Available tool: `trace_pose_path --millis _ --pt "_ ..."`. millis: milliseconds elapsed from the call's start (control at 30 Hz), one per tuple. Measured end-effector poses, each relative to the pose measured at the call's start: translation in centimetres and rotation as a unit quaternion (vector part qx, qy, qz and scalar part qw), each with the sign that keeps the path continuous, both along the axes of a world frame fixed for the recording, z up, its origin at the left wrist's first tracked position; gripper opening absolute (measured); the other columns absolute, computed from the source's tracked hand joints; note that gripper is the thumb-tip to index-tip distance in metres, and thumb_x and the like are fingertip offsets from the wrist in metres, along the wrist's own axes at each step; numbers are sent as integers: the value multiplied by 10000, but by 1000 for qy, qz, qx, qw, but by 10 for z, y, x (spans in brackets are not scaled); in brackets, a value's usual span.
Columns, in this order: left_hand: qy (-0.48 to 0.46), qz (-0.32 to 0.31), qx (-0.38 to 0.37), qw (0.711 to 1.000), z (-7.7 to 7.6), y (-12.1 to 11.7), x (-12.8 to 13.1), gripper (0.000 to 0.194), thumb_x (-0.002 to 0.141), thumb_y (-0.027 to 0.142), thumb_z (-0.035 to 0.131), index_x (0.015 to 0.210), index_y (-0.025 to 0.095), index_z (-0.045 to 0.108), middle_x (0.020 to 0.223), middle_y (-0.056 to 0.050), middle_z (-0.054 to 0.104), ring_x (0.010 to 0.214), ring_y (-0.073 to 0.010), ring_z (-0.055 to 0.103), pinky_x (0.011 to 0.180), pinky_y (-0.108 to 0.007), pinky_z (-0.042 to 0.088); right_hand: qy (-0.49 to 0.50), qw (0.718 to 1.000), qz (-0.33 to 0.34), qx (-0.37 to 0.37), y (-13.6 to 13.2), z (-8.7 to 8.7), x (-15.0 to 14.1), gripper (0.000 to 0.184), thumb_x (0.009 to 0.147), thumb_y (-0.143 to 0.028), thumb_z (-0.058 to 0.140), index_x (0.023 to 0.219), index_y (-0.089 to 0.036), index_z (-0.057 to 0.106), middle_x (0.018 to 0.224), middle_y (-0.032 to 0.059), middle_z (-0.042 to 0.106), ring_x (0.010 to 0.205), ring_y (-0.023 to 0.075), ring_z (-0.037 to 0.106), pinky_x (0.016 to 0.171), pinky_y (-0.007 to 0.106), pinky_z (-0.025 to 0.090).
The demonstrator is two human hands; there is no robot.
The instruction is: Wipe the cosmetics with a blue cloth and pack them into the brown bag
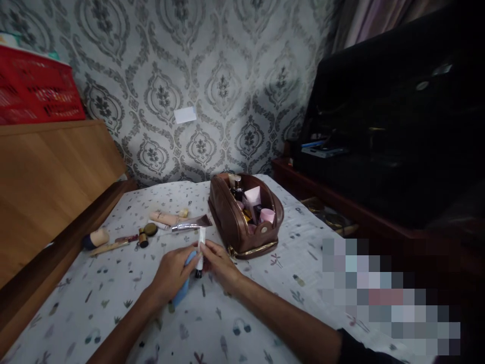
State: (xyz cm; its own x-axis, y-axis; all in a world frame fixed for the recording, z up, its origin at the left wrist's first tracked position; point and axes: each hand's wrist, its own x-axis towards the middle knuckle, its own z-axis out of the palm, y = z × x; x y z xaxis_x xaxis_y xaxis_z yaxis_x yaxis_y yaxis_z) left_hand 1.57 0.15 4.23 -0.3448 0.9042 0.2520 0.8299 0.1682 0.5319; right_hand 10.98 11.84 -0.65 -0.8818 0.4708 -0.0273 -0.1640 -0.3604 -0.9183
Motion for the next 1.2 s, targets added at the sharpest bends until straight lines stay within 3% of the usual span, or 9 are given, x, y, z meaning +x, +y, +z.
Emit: trace_pose_path --millis 67,133,267,367,467,667,833,967,1200 --pt "-46 49 56 996 -1 1 -7 356 962 460 393 776 200 549 709 -1 610 702 -172 592 707 -276 441 -10 1000 15 -8 -1 1 0 606 669 -739 661 935 -197 606 658 -23 563 531 108 507 474 216 377" --pt "-106 81 120 984 -5 1 -14 290 951 448 426 942 193 564 784 5 611 758 -163 592 743 -269 456 -20 999 27 11 -3 2 1 603 702 -751 617 940 -198 582 593 -32 566 485 106 485 458 214 331" --pt "-206 50 157 965 -16 -2 -20 425 891 408 540 1257 201 485 905 4 602 783 -149 581 747 -262 477 -40 992 79 94 -6 6 4 573 771 -750 539 843 -183 585 478 -57 501 389 75 349 426 221 246" --pt "-238 40 126 962 -21 -4 -22 302 871 414 570 1070 186 579 721 40 531 645 -124 513 652 -237 445 -43 986 111 117 -6 8 7 572 800 -726 526 741 -160 587 468 -42 500 389 66 344 423 216 234" --pt "-226 68 139 962 -23 -5 -27 244 871 430 570 885 187 568 630 60 444 593 -108 436 600 -219 382 -39 991 102 72 -3 8 7 567 792 -694 567 656 -143 578 508 -17 524 418 58 376 418 201 229" --pt "-220 140 215 941 -28 -7 -47 390 912 497 496 671 199 422 597 58 376 564 -100 376 559 -220 326 -48 996 76 -11 5 3 6 529 657 -520 795 1035 -182 645 634 -38 593 481 76 502 434 189 312" --pt "-210 156 228 938 -30 -8 -53 414 896 510 524 646 202 408 570 60 363 553 -102 367 543 -223 308 -40 993 106 25 6 -1 3 506 665 -531 786 986 -169 640 734 13 674 550 101 580 440 200 328" --pt "-209 150 230 939 -30 -8 -50 425 877 512 547 629 204 393 572 60 347 554 -101 362 556 -227 313 -47 995 70 53 6 -3 2 497 653 -513 782 961 -172 591 695 6 678 529 105 564 459 211 340" --pt "-217 157 207 941 -31 -9 -51 425 883 490 543 620 206 365 553 61 352 547 -97 360 547 -226 310 -34 963 -52 263 6 -9 4 383 663 -263 752 1006 -199 596 728 -23 658 657 136 605 639 266 461"
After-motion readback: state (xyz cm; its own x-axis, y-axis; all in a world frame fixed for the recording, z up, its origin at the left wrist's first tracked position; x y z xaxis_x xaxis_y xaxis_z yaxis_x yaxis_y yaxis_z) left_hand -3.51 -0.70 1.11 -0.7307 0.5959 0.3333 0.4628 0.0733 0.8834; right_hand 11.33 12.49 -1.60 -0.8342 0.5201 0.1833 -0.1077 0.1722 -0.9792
